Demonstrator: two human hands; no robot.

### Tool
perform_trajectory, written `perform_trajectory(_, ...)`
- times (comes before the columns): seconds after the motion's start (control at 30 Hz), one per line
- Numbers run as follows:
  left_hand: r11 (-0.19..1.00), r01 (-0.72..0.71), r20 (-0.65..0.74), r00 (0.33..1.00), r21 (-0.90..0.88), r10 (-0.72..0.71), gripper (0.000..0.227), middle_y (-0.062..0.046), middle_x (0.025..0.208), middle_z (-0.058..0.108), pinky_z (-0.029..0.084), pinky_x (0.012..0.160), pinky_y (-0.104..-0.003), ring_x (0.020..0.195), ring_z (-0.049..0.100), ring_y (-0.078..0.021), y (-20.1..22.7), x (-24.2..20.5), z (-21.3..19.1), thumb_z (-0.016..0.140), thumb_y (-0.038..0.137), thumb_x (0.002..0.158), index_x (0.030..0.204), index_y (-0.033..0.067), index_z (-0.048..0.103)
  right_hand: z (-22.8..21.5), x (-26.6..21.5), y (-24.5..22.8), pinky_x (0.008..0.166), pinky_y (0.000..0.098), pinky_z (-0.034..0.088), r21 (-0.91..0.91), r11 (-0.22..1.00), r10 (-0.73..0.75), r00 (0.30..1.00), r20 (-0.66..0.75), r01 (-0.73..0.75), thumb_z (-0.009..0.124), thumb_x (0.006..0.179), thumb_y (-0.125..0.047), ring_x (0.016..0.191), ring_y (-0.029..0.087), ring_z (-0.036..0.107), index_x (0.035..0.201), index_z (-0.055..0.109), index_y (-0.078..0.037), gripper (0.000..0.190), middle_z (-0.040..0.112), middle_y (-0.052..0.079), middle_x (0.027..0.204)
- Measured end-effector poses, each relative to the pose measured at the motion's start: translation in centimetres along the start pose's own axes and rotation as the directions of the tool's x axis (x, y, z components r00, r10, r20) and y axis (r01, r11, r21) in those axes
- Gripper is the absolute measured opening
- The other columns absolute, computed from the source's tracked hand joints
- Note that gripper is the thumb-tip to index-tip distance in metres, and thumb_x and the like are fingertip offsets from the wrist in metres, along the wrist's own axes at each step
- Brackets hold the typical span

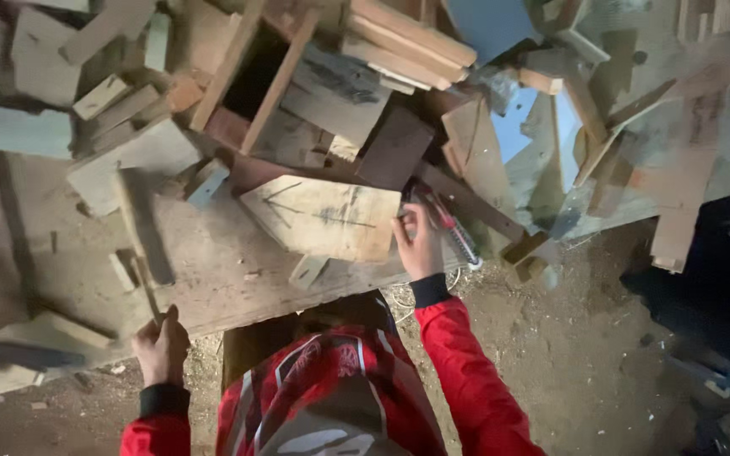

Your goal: The person repeatedly strikes small pieces of wood with a hammer on a cluttered workbench. They pick up and reposition several wood pieces, then continue hammering them. The person also briefly handles a larger wooden frame and a small white object before resuming hammering.

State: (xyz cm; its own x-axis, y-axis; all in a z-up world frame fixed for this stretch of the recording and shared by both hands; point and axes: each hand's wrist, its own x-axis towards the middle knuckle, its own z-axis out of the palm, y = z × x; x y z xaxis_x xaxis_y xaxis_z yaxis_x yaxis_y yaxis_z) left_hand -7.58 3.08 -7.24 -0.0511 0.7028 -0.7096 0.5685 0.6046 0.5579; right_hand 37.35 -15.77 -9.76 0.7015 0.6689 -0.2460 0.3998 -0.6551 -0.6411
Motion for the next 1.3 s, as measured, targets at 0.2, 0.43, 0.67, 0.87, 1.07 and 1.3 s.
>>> perform_trajectory(0.2, 0.791, 0.569, 0.383, 0.798, -0.226, -0.464, 0.049, 0.006, 0.049, 0.029, 0.015, 0.033, -0.029, 0.037, 0.025, -0.0093, 2.4, -2.1, 0.4, 0.052, 0.047, 0.099, 0.06, 0.0248, 0.031, -4.2, 0.1, 3.4, 0.087, 0.0513, 0.055, -0.598, 0.799, -0.109, 0.963, -0.248, -0.063, 0.073, 0.091, -0.033, 0.096, 0.036, 0.07, 0.132, 0.055, -0.018, 0.047, 0.07, 0.011, 0.11)
perform_trajectory(0.43, 0.535, 0.67, 0.628, 0.72, -0.515, -0.297, 0.045, 0.005, 0.051, 0.032, 0.019, 0.036, -0.029, 0.039, 0.027, -0.0105, 0.7, -4.5, 2.1, 0.058, 0.038, 0.098, 0.063, 0.0215, 0.036, -3.5, 0.7, 2.9, 0.088, 0.0505, 0.054, -0.658, 0.752, 0.062, 0.998, 0.018, -0.034, 0.075, 0.087, -0.037, 0.108, 0.044, 0.068, 0.152, 0.042, -0.018, 0.075, 0.068, 0.028, 0.121)
perform_trajectory(0.67, 0.982, 0.1, 0.231, 0.971, -0.158, -0.062, 0.038, 0.003, 0.055, 0.049, 0.032, 0.038, -0.027, 0.043, 0.043, -0.0094, 0.2, -3.2, 0.7, 0.069, 0.036, 0.097, 0.071, 0.0112, 0.056, -2.2, 1.0, 5.5, 0.091, 0.0576, 0.05, -0.627, 0.777, 0.072, 0.997, 0.004, -0.054, 0.074, 0.087, -0.02, 0.1, 0.049, 0.066, 0.165, 0.026, -0.008, 0.092, 0.069, 0.031, 0.106)
perform_trajectory(0.87, 0.975, -0.093, 0.169, 0.984, 0.202, 0.059, 0.039, -0.011, 0.06, 0.065, 0.05, 0.045, -0.034, 0.05, 0.065, -0.0188, 2.0, -2.1, -2.6, 0.072, 0.037, 0.091, 0.077, 0.002, 0.063, -0.3, 0.0, 6.5, 0.074, 0.06, 0.054, -0.596, 0.776, 0.252, 0.968, -0.006, -0.206, 0.067, 0.093, -0.02, 0.086, 0.053, 0.069, 0.145, 0.049, -0.007, 0.057, 0.07, 0.03, 0.094)
perform_trajectory(1.07, 0.96, -0.2, 0.195, 0.967, 0.199, 0.161, 0.046, -0.016, 0.058, 0.065, 0.052, 0.047, -0.038, 0.05, 0.067, -0.0224, 1.7, -0.1, -3.3, 0.075, 0.039, 0.09, 0.075, -0.0031, 0.067, -2.5, -4.0, 5.3, 0.05, 0.0428, 0.051, 0.068, 0.795, 0.593, 0.796, 0.121, -0.602, 0.064, 0.096, -0.023, 0.057, 0.026, 0.064, 0.099, 0.065, -0.003, 0.021, 0.066, 0.016, 0.078)
perform_trajectory(1.3, 0.826, 0.358, 0.602, 0.798, -0.436, -0.028, 0.035, 0.004, 0.06, 0.044, 0.035, 0.041, -0.029, 0.046, 0.041, -0.0103, -0.2, 1.3, -4.3, 0.072, 0.034, 0.101, 0.083, 0.0102, 0.054, -0.6, -14.3, -1.3, 0.049, 0.0284, 0.039, 0.149, 0.947, 0.292, 0.956, -0.027, -0.285, 0.055, 0.112, -0.024, 0.059, 0.01, 0.05, 0.108, 0.062, -0.005, 0.02, 0.059, 0.005, 0.082)
